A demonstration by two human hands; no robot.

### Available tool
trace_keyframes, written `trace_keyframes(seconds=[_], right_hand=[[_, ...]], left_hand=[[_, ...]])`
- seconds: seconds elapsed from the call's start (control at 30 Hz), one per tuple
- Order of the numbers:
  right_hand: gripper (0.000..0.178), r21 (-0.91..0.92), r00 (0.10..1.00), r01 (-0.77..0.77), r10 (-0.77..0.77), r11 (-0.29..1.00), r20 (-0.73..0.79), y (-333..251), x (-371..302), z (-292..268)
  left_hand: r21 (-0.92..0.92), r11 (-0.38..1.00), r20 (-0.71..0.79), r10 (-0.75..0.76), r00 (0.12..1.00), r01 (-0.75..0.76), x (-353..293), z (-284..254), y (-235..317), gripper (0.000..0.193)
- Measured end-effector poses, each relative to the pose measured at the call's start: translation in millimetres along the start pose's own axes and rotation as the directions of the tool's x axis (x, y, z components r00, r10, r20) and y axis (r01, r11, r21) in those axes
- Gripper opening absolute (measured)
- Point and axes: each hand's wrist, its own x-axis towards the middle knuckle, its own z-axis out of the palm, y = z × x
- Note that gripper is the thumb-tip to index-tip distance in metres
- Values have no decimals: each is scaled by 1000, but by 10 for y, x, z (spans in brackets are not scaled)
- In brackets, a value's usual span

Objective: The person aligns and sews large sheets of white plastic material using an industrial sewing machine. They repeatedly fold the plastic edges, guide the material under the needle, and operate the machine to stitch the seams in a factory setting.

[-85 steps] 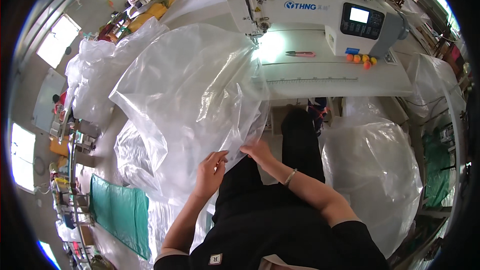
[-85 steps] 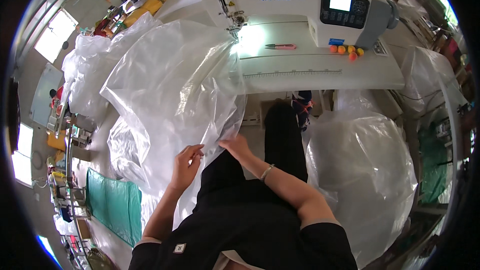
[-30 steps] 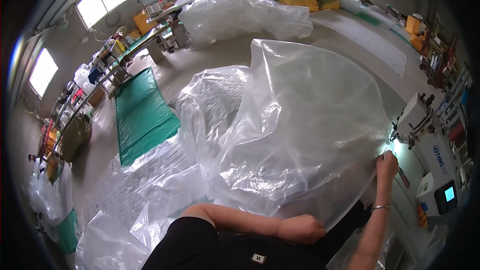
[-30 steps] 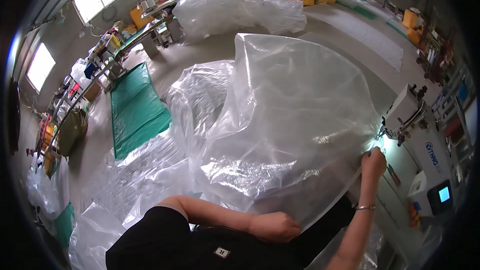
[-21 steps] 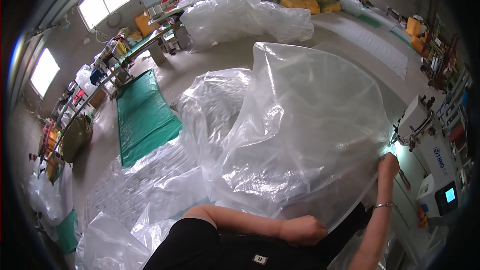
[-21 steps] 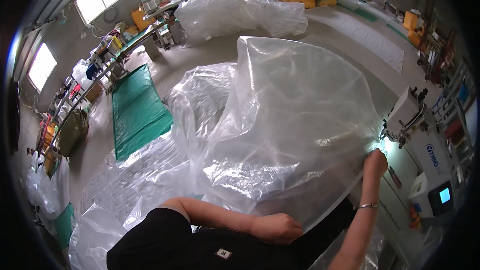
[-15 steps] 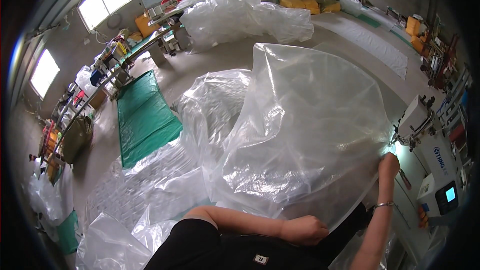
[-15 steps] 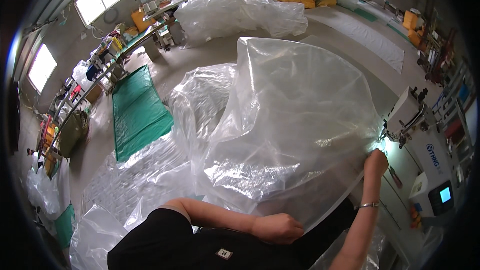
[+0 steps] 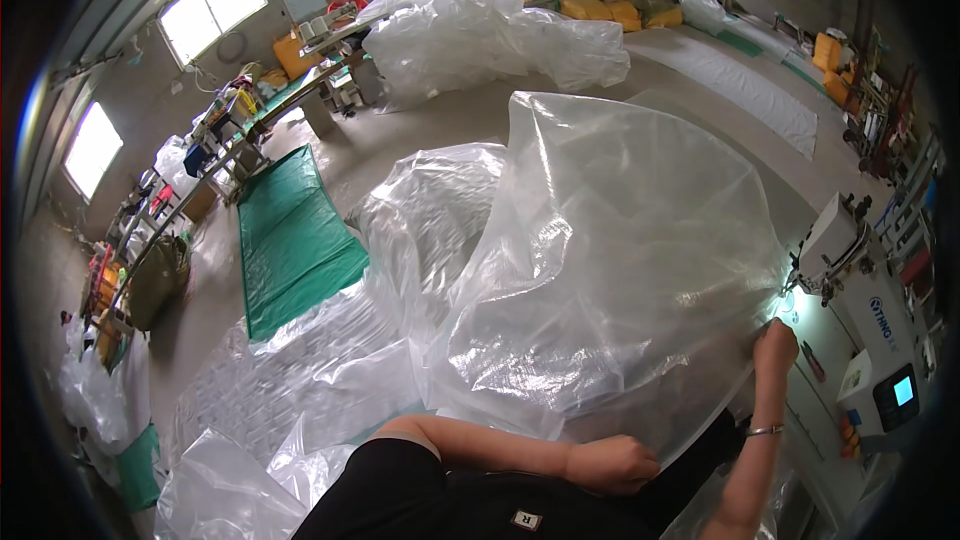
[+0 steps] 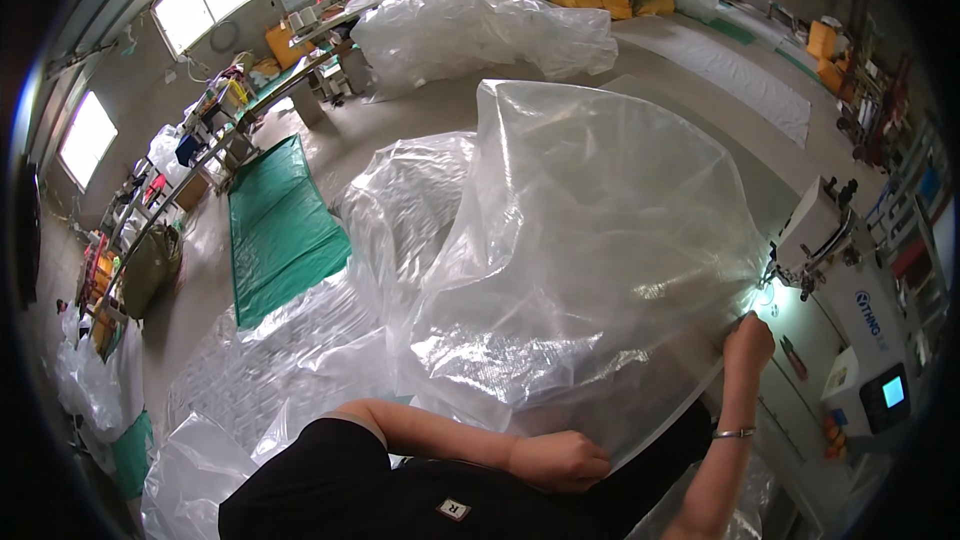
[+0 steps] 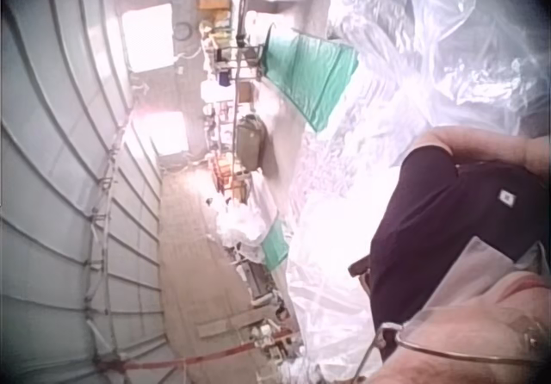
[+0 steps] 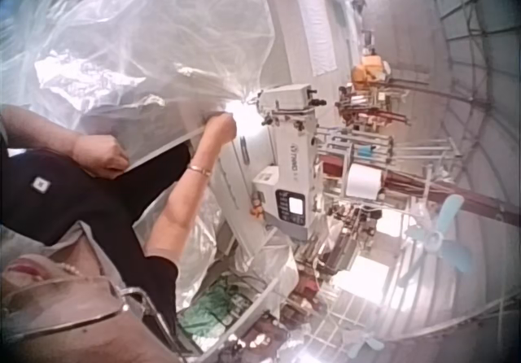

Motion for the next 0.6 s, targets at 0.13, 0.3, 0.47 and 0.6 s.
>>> trace_keyframes(seconds=[0.13,0.3,0.47,0.6], right_hand=[[15,25,1000,5,-4,1000,-27,-43,-30,-63],[15,34,999,13,-12,999,-42,-19,-15,-10],[15,6,999,11,-11,1000,-45,-17,-10,11],[16,7,999,11,-10,1000,-39,-32,-19,-15]], left_hand=[[3,1000,-1,-14,1000,14,-4,2,-1,13],[10,1000,-2,-21,1000,21,1,-5,10,13],[8,1000,-5,-21,1000,22,-9,8,-2,12],[13,1000,-11,-14,1000,14,-10,4,0,12]])
